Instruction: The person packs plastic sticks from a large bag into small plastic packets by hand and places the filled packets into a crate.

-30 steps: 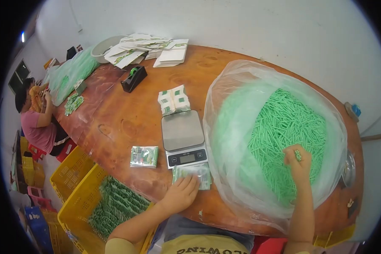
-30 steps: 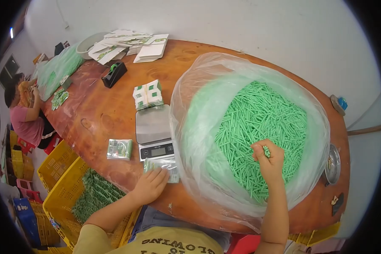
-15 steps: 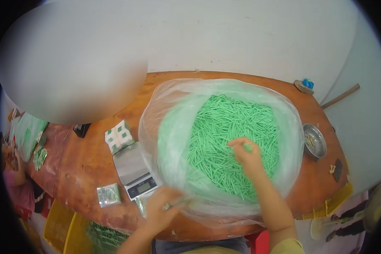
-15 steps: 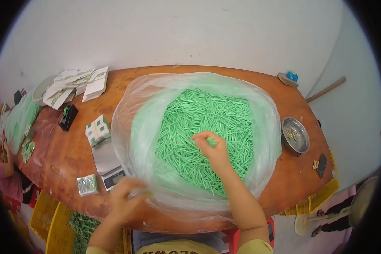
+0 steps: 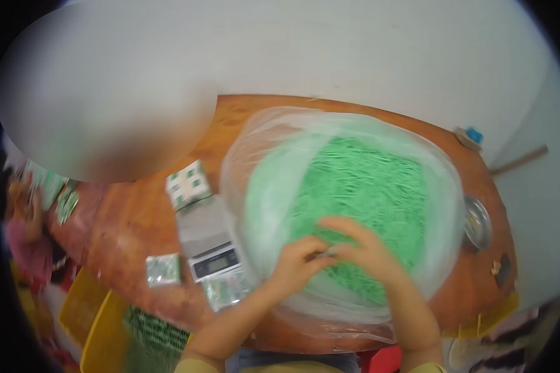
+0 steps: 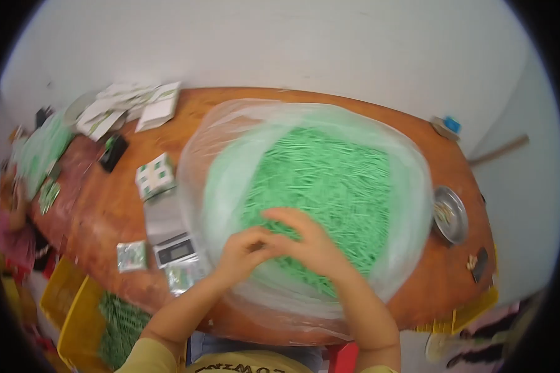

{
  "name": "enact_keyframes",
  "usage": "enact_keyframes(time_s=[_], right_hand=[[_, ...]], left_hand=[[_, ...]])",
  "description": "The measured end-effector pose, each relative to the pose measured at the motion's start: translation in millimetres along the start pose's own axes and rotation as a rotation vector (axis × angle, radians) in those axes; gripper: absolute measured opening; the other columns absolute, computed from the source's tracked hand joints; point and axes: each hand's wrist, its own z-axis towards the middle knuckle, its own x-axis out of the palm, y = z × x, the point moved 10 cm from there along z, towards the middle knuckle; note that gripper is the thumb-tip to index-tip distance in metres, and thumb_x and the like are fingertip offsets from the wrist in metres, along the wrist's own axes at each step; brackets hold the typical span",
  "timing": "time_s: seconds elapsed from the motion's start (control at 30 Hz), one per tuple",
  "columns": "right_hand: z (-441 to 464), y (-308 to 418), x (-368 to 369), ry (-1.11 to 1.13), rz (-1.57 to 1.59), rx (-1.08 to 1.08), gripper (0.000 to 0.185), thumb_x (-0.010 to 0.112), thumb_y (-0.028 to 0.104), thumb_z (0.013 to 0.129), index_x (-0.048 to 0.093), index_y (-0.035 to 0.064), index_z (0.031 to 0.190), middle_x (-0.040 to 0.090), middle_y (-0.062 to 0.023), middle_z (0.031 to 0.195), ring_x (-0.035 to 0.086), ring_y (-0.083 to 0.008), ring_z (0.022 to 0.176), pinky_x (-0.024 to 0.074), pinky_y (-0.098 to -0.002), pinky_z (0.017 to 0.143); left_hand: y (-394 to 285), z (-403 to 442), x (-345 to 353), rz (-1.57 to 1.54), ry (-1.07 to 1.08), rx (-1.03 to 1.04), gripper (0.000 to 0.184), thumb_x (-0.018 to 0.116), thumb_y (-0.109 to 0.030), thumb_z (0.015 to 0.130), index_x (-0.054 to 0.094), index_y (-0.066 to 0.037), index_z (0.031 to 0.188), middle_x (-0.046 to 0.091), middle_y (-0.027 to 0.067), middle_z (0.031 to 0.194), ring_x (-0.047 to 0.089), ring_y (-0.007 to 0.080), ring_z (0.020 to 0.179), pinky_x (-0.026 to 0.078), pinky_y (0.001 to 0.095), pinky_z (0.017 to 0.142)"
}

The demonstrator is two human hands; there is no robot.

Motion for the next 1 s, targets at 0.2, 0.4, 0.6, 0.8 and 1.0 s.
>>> enact_keyframes(time_s=[0.2, 0.4, 0.6, 0.8, 1.0], right_hand=[[-24.9, 68.5, 13.6, -0.195, -0.604, -0.361, 0.028, 0.074, 0.008, 0.06, 0.056, 0.0018, 0.081, 0.053, -0.0106, 0.07, 0.052, -0.0265, 0.065, 0.0406, -0.0345, 0.057], [-45.6, 147.3, 146.5, 0.207, -0.544, -0.728, 0.019, 0.063, 0.02, 0.082, 0.061, 0.0089, 0.097, 0.053, -0.0171, 0.112, 0.054, -0.0329, 0.095, 0.0439, -0.0443, 0.083], [-30.0, 123.3, 110.4, -0.024, -0.485, -0.575, 0.022, 0.068, 0.0, 0.063, 0.06, 0.0012, 0.084, 0.061, -0.0101, 0.08, 0.057, -0.0281, 0.07, 0.0448, -0.0335, 0.064], [-37.8, 43.5, -30.5, -0.539, -0.368, 0.064, 0.01, 0.066, 0.006, 0.074, 0.064, 0.0038, 0.084, 0.064, -0.0107, 0.079, 0.06, -0.0221, 0.065, 0.0468, -0.0286, 0.06], [-42.0, 8.2, -15.6, -0.276, -0.878, 0.096, 0.016, 0.067, 0.011, 0.072, 0.064, 0.0072, 0.087, 0.062, -0.0062, 0.077, 0.059, -0.0218, 0.067, 0.0467, -0.0313, 0.058]], left_hand=[[-34.8, -25.2, -23.2, -0.346, -0.107, 0.141, 0.046, 0.059, -0.003, 0.08, 0.043, -0.005, 0.123, 0.044, 0.0129, 0.119, 0.054, 0.0205, 0.099, 0.041, 0.0296, 0.09], [-73.5, -134.8, -94.2, 0.563, -0.08, 0.103, 0.045, 0.062, -0.006, 0.072, 0.051, -0.005, 0.115, 0.06, 0.0141, 0.098, 0.058, 0.0282, 0.09, 0.047, 0.0359, 0.078], [-9.5, -479.6, -386.2, 1.1, -1.449, -0.373, 0.017, 0.054, -0.007, 0.081, 0.064, -0.003, 0.094, 0.065, 0.0102, 0.085, 0.061, 0.0219, 0.08, 0.047, 0.0327, 0.072], [206.2, -651.0, -398.8, 0.377, -1.423, -1.044, 0.063, 0.038, -0.049, 0.091, 0.04, 0.001, 0.131, 0.038, 0.0186, 0.135, 0.038, 0.0329, 0.122, 0.032, 0.0433, 0.101], [197.7, -719.6, -440.5, 1.152, -1.301, -1.22, 0.068, 0.036, -0.054, 0.09, 0.04, 0.001, 0.129, 0.043, 0.0218, 0.126, 0.043, 0.0368, 0.115, 0.037, 0.0463, 0.096]])
